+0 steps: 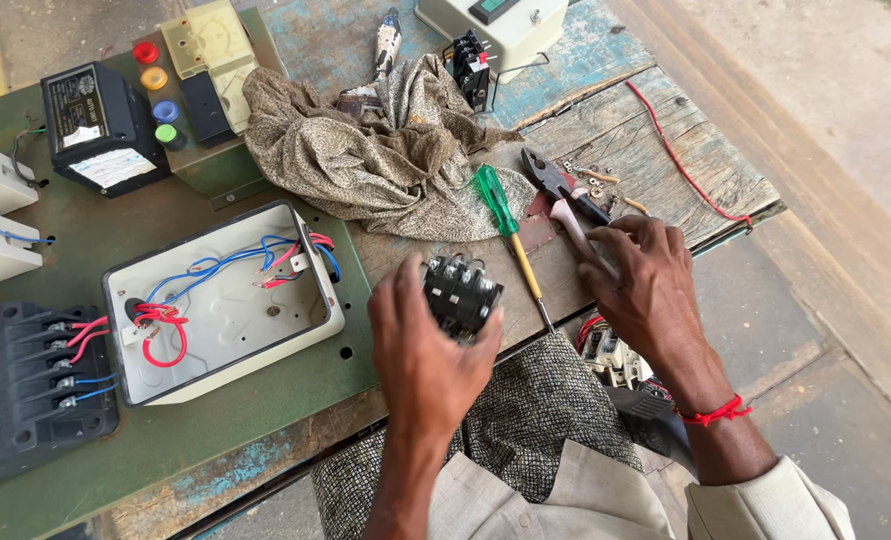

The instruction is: The person strips the insulation from red and blue wires and connects them to a black electrical component inside a grey box. They use a screwdriver to tighten the terminal screws and secure the component within the box.

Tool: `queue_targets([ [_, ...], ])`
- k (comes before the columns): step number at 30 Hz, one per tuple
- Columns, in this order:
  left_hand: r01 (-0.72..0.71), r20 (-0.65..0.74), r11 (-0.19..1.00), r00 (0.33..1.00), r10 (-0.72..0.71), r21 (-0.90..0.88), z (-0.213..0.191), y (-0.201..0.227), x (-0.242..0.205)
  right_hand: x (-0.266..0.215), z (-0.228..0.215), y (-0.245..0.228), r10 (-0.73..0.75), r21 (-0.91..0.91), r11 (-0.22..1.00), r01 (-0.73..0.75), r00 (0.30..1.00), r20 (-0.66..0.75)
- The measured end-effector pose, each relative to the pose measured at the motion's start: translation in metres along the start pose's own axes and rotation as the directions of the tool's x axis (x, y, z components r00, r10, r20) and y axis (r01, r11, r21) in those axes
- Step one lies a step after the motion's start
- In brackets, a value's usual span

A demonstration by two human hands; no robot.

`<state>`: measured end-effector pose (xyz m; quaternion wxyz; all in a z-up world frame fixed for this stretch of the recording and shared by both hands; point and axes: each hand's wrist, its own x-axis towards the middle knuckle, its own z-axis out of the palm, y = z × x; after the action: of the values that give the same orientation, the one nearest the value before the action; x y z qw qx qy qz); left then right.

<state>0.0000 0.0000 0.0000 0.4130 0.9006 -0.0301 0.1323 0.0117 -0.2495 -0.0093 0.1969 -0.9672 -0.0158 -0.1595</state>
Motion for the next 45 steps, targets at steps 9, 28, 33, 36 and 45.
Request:
queue_targets([
  [9, -0.423, -0.188, 0.888, 0.901, 0.391, -0.178, -0.024, -0.022, -0.028, -0.002, -0.014, -0.048, 0.09, 0.519, 0.84, -0.154, 0.985, 0.147],
  [28, -0.525, -0.194, 0.848, 0.842, 0.504, -0.074, -0.028, -0.028, -0.029, -0.027, -0.007, -0.078, 0.102, 0.856, 0.229, -0.463, 0.886, 0.452],
  [33, -0.439, -0.188, 0.888, 0.892, 0.412, -0.139, -0.028, -0.029, -0.025, -0.03, -0.014, -0.088, 0.034, 0.872, 0.329, -0.362, 0.927, 0.373],
  [36, -0.413, -0.202, 0.903, 0.9, 0.385, -0.116, -0.029, -0.026, -0.023, -0.031, -0.023, -0.096, -0.071, 0.887, 0.396, -0.236, 0.956, 0.286],
  [45, -0.415, -0.206, 0.893, 0.902, 0.379, -0.176, -0.029, -0.021, -0.019, -0.027, -0.035, -0.105, -0.126, 0.83, 0.552, -0.077, 0.976, 0.175],
])
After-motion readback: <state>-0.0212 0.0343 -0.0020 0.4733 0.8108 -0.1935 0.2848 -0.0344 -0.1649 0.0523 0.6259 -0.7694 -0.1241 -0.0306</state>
